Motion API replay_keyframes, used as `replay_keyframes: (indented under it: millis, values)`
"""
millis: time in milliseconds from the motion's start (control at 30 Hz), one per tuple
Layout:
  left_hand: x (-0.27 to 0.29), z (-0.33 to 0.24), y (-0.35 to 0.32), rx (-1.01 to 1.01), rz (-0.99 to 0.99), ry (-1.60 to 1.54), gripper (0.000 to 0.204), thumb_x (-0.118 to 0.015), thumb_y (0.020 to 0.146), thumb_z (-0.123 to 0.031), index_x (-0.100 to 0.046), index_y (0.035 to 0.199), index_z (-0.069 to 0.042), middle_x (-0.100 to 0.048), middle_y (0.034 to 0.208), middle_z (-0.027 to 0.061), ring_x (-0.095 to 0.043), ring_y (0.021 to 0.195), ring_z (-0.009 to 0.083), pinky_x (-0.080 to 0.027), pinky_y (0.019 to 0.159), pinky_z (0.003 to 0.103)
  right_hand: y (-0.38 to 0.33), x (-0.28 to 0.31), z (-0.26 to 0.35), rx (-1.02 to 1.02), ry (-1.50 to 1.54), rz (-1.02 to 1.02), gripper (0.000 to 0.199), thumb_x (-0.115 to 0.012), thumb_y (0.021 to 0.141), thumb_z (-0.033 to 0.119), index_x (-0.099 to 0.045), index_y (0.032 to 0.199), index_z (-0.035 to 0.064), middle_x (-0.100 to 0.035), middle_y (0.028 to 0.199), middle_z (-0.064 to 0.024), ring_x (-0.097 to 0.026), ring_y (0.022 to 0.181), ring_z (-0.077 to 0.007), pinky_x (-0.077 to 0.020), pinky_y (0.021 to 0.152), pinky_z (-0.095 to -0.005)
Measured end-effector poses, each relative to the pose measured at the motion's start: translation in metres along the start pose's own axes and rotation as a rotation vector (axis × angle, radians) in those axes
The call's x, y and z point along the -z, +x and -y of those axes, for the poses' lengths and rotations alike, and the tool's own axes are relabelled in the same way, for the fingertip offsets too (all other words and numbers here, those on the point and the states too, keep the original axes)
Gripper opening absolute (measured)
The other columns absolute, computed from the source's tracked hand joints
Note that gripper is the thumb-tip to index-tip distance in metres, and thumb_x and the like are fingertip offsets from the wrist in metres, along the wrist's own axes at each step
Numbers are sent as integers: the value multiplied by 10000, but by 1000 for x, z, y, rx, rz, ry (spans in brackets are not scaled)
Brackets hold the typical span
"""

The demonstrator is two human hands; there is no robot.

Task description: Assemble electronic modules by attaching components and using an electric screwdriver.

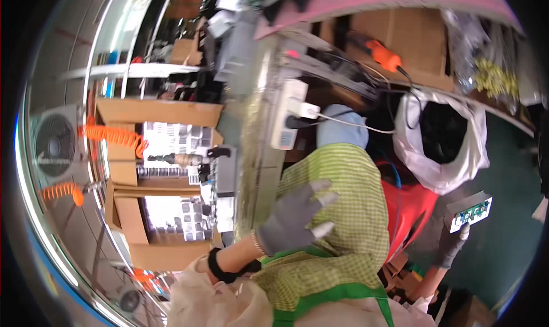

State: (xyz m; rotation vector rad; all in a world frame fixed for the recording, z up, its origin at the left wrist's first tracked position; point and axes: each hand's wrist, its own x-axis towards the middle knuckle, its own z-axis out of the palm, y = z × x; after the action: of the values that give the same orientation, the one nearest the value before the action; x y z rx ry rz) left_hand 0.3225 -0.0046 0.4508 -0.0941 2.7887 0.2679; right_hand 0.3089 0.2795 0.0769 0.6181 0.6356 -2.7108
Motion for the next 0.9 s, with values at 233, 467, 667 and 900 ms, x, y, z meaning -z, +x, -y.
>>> replay_keyframes:
  millis: [233, 467, 667, 900]
  values:
    - [-39, 48, -63, -3, -9, -152, 473, -660, 778, -282, -525, 1189, -88, -519, 1203, 116, -567, 982, 302, -473, 850, 384, 17, -380, -47, 192, -640, 971, 703, -645, 758, 302, -376, 1326, -12, -537, 1163, -123, -547, 1048, -215, -437, 880, -339]
    - [-53, 86, -49, -58, -52, -331, 499, -670, 745, -286, -545, 1167, -50, -564, 1131, 168, -574, 977, 341, -476, 803, 416, -16, -582, -227, 881, -1536, 1113, 372, -657, 692, 294, -578, 870, -24, -627, 868, -181, -631, 739, -333, -493, 638, -428]
    - [-82, 105, -8, -303, 318, -306, 640, -568, 847, -388, -372, 1372, -79, -400, 1388, 141, -362, 1292, 291, -282, 1067, 403, -32, -572, -202, 714, -1536, 1193, 399, -572, 762, 226, -560, 1125, 58, -525, 1113, -155, -527, 1032, -278, -424, 852, -413]
    - [-86, 77, 86, -89, 192, -453, 407, -634, 804, -231, -527, 1159, -62, -599, 988, 152, -619, 747, 289, -496, 653, 380, 128, -292, -69, 611, -1117, 355, 235, -608, 798, 151, -600, 1013, 57, -618, 901, -150, -607, 866, -311, -473, 778, -369]
